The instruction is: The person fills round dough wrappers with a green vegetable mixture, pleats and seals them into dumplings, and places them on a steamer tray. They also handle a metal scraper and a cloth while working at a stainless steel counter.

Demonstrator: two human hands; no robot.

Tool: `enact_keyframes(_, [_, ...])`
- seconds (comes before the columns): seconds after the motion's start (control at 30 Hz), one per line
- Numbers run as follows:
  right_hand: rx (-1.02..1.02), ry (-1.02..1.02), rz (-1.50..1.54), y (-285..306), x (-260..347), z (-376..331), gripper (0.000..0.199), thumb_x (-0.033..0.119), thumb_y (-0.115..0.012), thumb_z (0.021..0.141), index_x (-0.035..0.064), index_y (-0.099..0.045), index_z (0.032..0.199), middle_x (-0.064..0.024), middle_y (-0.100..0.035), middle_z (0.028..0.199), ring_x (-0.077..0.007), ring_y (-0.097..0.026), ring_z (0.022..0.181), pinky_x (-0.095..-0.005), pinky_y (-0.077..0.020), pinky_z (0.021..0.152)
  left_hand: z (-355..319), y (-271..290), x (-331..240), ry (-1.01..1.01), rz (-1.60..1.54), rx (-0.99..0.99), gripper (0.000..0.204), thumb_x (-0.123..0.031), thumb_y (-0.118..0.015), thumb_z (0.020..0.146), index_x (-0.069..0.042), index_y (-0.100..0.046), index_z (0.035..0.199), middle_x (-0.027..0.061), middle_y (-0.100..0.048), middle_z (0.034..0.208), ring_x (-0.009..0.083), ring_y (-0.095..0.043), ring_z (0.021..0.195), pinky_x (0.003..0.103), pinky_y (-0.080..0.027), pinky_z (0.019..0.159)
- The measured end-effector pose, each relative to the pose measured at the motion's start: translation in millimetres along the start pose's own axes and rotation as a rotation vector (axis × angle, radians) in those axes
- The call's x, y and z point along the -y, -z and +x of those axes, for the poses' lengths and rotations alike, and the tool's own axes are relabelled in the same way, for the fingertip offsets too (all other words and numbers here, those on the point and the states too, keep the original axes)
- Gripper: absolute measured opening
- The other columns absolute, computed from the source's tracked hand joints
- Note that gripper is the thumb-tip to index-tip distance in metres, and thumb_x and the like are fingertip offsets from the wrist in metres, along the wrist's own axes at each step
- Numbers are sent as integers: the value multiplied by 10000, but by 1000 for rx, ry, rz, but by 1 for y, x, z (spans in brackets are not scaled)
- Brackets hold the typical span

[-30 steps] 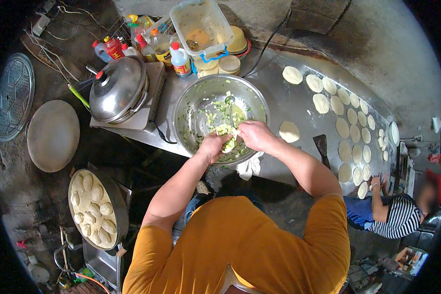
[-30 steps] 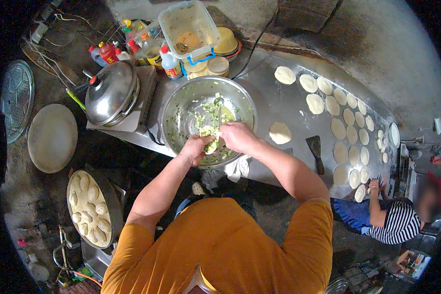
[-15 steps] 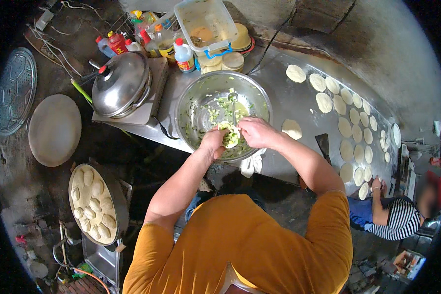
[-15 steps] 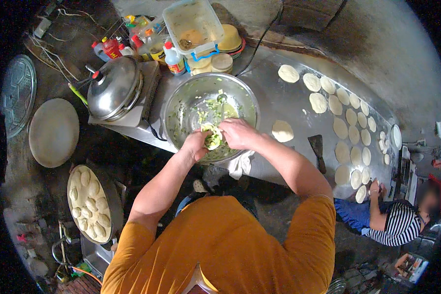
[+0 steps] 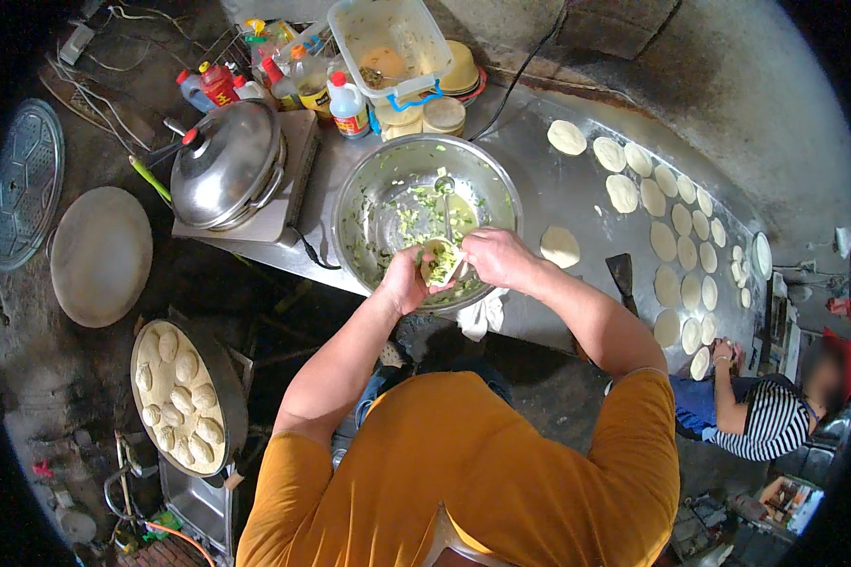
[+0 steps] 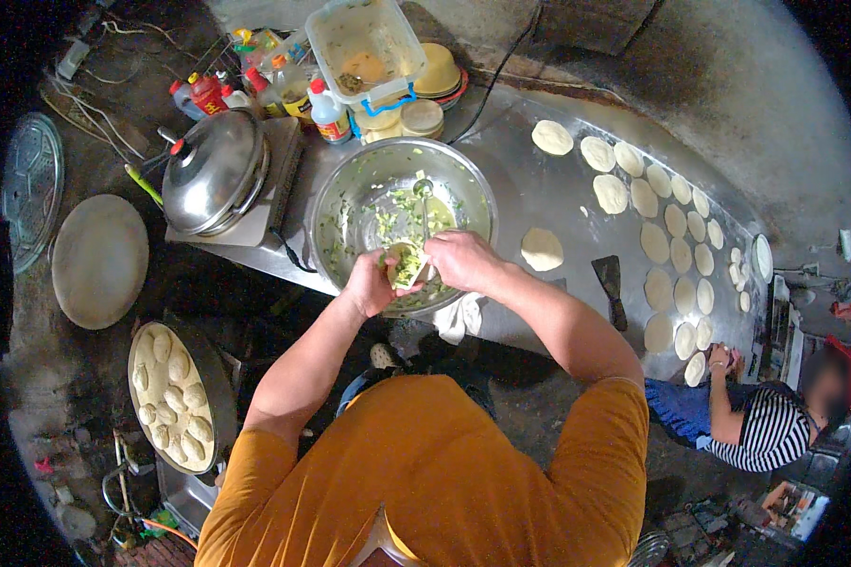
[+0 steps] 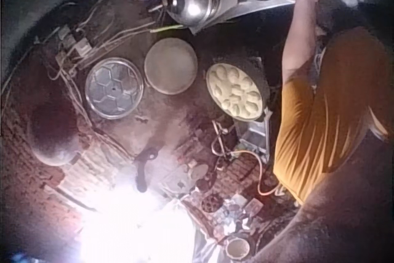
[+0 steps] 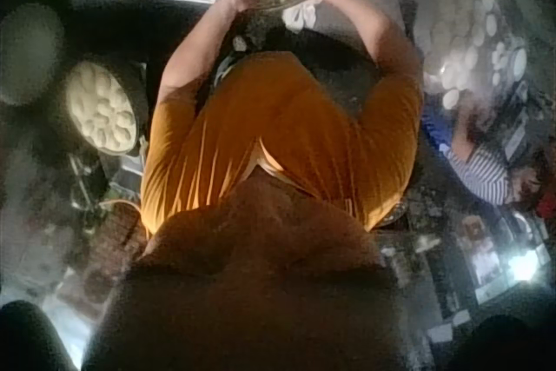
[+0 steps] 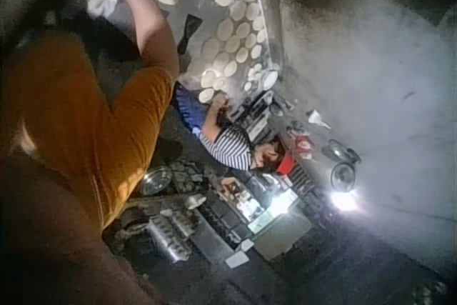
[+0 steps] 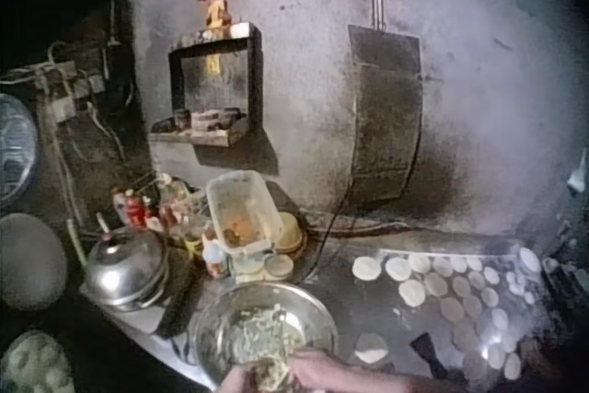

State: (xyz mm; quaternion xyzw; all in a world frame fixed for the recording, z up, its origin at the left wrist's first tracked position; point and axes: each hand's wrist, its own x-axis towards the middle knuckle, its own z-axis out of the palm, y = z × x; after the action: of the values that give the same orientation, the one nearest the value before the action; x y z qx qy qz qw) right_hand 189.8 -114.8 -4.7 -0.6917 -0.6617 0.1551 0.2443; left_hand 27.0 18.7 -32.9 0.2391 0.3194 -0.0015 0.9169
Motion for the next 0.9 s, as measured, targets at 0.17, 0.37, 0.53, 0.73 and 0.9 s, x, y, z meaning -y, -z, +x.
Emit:
enact_keyframes(0.17, [-37,-155,113,17,19,7,84,86,-619,815,10,-588,832,-164,-619,839,-353,-618,848,-435,-493,721,4,-6,6,-141,301,-48,234,-123,-522,962,-13,-551,1167,91,-632,1048,211,-629,922,394,-579,781])
enact_keyframes(0.37, [57,-54,39,6,1,13,106,103,-605,827,1,-579,845,-183,-611,867,-361,-606,899,-442,-483,772,16,-7,8,-204,407,-147,219,-35,-458,943,2,-556,1135,105,-636,1051,228,-633,918,394,-579,755])
enact_keyframes(0.53, [17,-44,-2,9,13,7,102,84,-591,821,-17,-576,828,-172,-613,860,-360,-616,877,-445,-498,754,6,-22,-4,-10,36,-208,277,-98,-357,968,-8,-504,1185,122,-593,1138,257,-618,990,414,-574,772])
enact_keyframes(0.73, [133,-105,-7,0,6,4,108,104,-606,822,-1,-581,828,-154,-617,864,-356,-613,903,-451,-492,780,-2,-17,5,-12,131,-118,285,-109,-346,985,-16,-496,1209,137,-569,1172,239,-590,1053,422,-577,831])
enact_keyframes(0.9, [-7,-147,119,14,24,5,104,121,-610,827,18,-595,818,-151,-612,852,-339,-609,887,-454,-486,764,-1,-13,8,-99,308,-110,301,-26,-406,961,-31,-516,1241,89,-598,1142,198,-609,975,369,-574,793])
